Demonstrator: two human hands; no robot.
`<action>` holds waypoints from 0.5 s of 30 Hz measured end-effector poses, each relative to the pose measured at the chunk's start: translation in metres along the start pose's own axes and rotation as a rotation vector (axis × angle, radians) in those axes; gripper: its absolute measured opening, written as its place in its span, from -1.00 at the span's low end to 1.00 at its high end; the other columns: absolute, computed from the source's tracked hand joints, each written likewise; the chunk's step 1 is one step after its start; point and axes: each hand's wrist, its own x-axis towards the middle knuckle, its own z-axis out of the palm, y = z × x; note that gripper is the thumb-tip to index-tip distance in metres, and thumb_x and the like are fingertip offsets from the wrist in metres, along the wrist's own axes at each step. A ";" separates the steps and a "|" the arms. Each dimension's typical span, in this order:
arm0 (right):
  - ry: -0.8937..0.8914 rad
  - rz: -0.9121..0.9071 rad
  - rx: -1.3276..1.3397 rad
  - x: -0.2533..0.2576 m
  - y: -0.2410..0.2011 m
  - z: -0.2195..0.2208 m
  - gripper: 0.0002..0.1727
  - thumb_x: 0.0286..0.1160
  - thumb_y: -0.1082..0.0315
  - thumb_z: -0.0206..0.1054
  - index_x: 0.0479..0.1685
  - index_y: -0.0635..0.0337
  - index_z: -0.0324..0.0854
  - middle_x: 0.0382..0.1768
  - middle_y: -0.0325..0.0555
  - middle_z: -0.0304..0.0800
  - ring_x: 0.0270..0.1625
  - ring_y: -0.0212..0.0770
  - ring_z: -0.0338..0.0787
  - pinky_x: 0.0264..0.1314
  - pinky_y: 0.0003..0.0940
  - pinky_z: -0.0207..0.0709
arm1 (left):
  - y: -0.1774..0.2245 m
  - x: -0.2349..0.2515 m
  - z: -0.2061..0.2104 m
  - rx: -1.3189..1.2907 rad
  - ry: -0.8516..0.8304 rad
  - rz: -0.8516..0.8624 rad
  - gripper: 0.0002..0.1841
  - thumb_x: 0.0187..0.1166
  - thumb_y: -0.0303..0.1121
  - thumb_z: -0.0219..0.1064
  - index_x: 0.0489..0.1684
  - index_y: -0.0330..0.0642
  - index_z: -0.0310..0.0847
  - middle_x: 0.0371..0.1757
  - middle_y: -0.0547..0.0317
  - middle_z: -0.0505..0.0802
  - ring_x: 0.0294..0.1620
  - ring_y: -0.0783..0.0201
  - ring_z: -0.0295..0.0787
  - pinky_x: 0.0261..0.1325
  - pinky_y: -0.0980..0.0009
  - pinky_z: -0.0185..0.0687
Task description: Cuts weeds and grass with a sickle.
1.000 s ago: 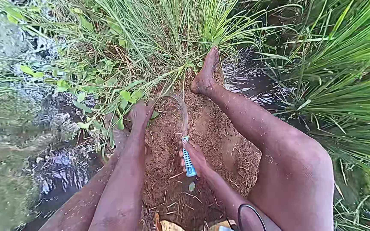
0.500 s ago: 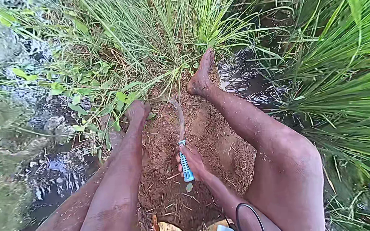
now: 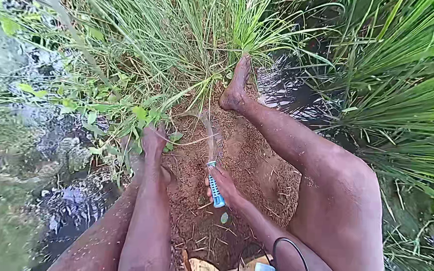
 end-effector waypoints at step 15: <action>-0.011 0.041 -0.067 0.009 -0.005 -0.009 -0.53 0.94 0.06 -0.14 0.45 0.25 0.37 -0.46 -0.15 0.61 -0.67 -0.31 0.60 -0.66 -0.43 0.58 | 0.031 0.009 0.018 0.274 -0.122 0.105 -0.48 0.85 -0.06 0.03 0.32 -0.40 0.62 0.27 -0.51 0.74 0.37 -0.47 0.65 0.34 -0.47 0.42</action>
